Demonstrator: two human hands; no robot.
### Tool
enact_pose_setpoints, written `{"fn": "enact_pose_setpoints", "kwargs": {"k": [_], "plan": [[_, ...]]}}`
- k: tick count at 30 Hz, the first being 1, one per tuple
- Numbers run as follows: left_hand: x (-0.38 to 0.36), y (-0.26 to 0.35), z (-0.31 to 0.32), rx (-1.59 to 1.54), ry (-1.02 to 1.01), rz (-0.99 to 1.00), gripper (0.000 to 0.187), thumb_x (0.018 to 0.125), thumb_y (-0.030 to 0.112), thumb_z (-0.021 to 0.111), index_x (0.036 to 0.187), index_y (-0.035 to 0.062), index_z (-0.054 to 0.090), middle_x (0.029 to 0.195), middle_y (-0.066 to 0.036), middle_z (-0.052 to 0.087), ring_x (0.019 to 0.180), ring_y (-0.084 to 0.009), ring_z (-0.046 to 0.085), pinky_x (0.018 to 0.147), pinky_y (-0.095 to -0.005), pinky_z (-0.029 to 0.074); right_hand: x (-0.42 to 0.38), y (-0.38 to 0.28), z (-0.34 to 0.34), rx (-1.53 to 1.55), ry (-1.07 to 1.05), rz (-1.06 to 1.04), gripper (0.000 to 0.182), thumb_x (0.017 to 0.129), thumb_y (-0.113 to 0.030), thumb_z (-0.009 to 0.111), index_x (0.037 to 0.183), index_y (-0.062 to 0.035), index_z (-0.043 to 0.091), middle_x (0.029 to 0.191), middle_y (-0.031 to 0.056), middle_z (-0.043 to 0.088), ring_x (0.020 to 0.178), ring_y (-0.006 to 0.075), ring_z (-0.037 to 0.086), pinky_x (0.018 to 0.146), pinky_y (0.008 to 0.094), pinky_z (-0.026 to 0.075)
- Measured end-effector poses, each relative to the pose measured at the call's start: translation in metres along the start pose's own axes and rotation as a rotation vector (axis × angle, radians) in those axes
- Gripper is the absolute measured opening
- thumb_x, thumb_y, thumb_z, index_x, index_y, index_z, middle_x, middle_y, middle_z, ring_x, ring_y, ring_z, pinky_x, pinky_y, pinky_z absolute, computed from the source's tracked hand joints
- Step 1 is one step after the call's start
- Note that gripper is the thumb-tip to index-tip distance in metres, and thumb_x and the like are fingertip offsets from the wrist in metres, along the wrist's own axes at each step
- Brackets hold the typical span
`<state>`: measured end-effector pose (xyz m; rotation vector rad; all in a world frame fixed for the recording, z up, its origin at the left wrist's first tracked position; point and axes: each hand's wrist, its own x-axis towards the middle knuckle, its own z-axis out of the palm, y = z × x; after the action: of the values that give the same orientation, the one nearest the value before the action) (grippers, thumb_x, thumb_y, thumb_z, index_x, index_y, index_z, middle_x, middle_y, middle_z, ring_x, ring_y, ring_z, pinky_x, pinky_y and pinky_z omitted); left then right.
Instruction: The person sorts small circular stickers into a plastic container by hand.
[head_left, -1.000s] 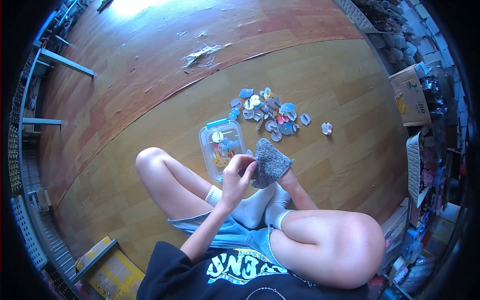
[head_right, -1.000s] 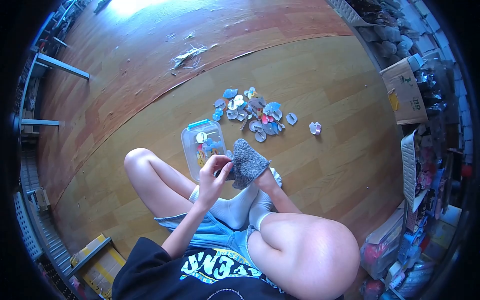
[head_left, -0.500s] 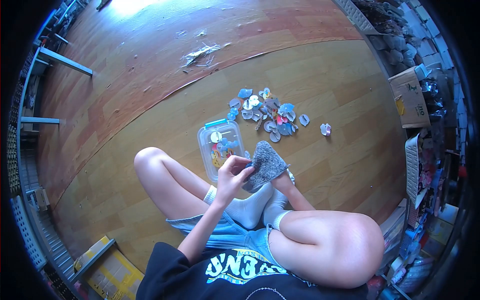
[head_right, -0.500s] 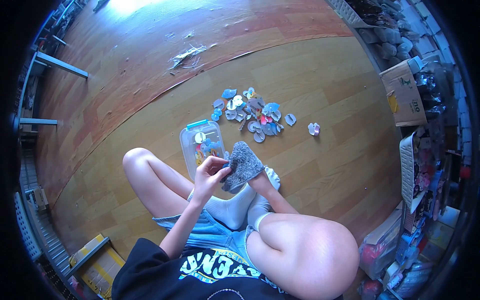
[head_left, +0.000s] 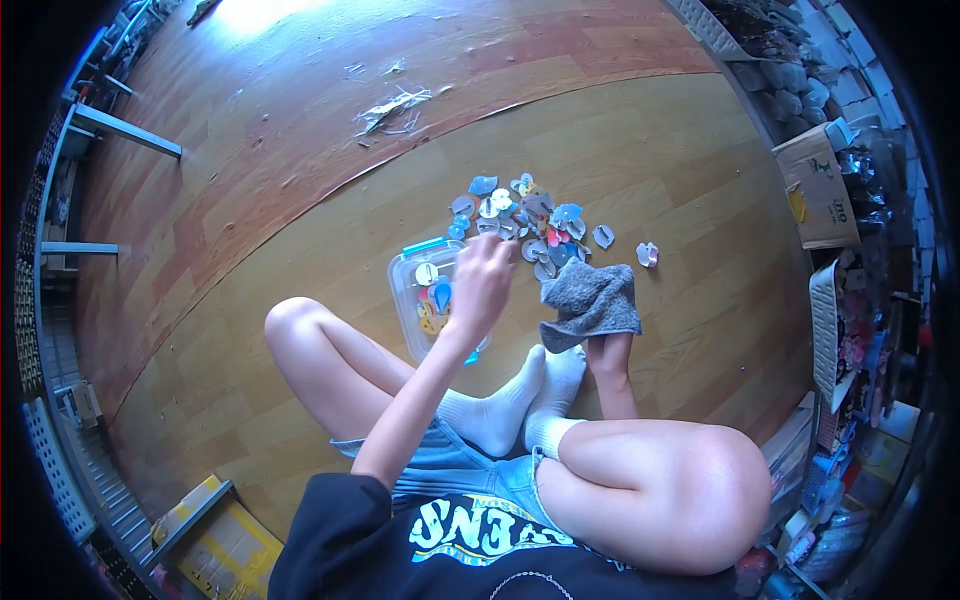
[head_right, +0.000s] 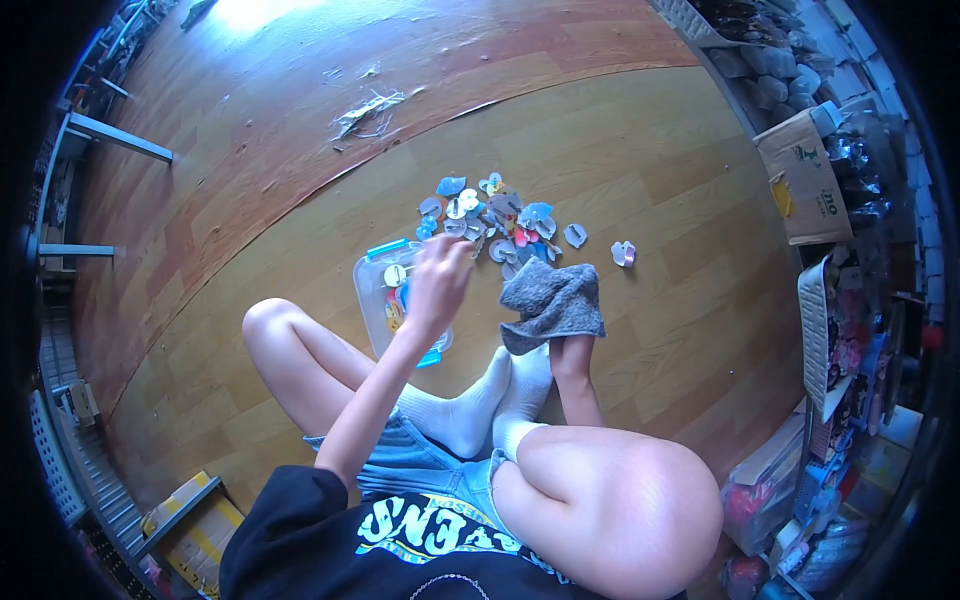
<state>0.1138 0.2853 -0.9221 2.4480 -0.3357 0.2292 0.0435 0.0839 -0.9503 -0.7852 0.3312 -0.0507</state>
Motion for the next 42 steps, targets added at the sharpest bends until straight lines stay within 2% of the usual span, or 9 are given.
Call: {"fn": "enact_pose_setpoints", "kwargs": {"k": [8,11,14,17,22,24,27,33,42], "plan": [[0.043,-0.012,0.087,0.202,-0.376,0.233,0.02,0.073,0.004,0.055,0.093,-0.0005,0.055,0.095,-0.016,0.055,0.091,-0.0315,0.057,0.075,-0.0404,0.049,0.0,-0.011,0.005,0.007,0.086,-0.04,0.029,0.094,-0.023,0.043,0.117,-0.0063,0.048,0.112,0.0061,0.055,0.102,0.0184,0.055,0.092,0.036,0.043],[0.04,-0.015,0.071,0.044,-0.361,0.158,0.015,0.075,0.002,0.057,0.09,-0.0024,0.057,0.089,-0.017,0.06,0.084,-0.0289,0.061,0.071,-0.0354,0.051,0.003,-0.001,-0.004,-0.08,0.113,0.008,0.031,0.093,-0.022,0.044,0.12,-0.0059,0.046,0.116,0.0068,0.054,0.105,0.019,0.053,0.094,0.0353,0.042],[0.026,-0.004,0.037,-0.512,-0.353,-0.139,0.013,0.08,0.003,0.06,0.09,-0.0042,0.061,0.086,-0.014,0.065,0.077,-0.0212,0.064,0.069,-0.0287,0.051,0.002,0.01,-0.004,-0.207,0.096,0.035,0.035,0.092,-0.019,0.049,0.124,-0.0073,0.042,0.114,0.0041,0.052,0.104,0.0137,0.052,0.093,0.0316,0.043],[0.0,0.011,0.005,-1.096,-0.397,-0.412,0.02,0.084,0.01,0.063,0.098,-0.004,0.062,0.088,-0.007,0.066,0.081,-0.0109,0.063,0.071,-0.025,0.051,0.0,-0.003,0.029,-0.272,-0.211,0.062,0.042,0.087,-0.014,0.057,0.125,-0.0051,0.04,0.114,0.0044,0.051,0.104,0.0117,0.051,0.092,0.0295,0.042],[-0.039,0.02,-0.028,-1.002,-0.481,-0.399,0.028,0.087,0.011,0.057,0.111,-0.0036,0.058,0.095,-0.003,0.054,0.086,-0.0087,0.055,0.078,-0.022,0.045,-0.006,0.003,0.054,-0.77,-0.326,0.026,0.03,0.081,-0.009,0.062,0.109,-0.0026,0.054,0.099,0.0015,0.058,0.09,0.0102,0.056,0.081,0.025,0.046],[-0.05,0.021,-0.04,-1.083,-0.437,-0.487,0.028,0.087,0.011,0.058,0.112,-0.0017,0.059,0.097,-0.005,0.054,0.089,-0.01,0.055,0.079,-0.0229,0.045,-0.015,0.001,0.07,-0.632,-0.273,0.031,0.02,0.077,-0.009,0.064,0.096,-0.0011,0.06,0.086,0.0054,0.064,0.078,0.0128,0.061,0.072,0.0265,0.048],[-0.055,0.021,-0.05,-1.054,-0.437,-0.533,0.028,0.085,0.011,0.06,0.11,-0.0028,0.059,0.097,-0.004,0.054,0.09,-0.0103,0.057,0.078,-0.0232,0.046,-0.018,0.006,0.067,-1.091,-0.466,-0.212,0.021,0.073,-0.01,0.066,0.089,0.002,0.06,0.071,0.0154,0.063,0.065,0.0207,0.065,0.06,0.0324,0.048],[-0.061,0.014,-0.048,-0.868,-0.415,-0.488,0.033,0.082,0.023,0.065,0.102,-0.0022,0.062,0.087,-0.011,0.066,0.079,-0.015,0.063,0.074,-0.0274,0.049,-0.021,0.017,0.057,-1.055,-0.378,-0.046,0.016,0.076,-0.008,0.064,0.09,0.0002,0.063,0.079,0.0119,0.066,0.075,0.0167,0.064,0.066,0.0314,0.048],[-0.078,0.019,-0.051,-1.311,-0.277,-0.741,0.029,0.092,0.019,0.051,0.111,-0.002,0.055,0.102,-0.009,0.061,0.093,-0.0131,0.058,0.081,-0.0262,0.047,-0.011,0.004,0.08,-0.961,-0.436,-0.038,0.031,0.076,-0.012,0.068,0.104,-0.0001,0.059,0.09,0.0079,0.064,0.082,0.0127,0.06,0.077,0.0284,0.048]]}}
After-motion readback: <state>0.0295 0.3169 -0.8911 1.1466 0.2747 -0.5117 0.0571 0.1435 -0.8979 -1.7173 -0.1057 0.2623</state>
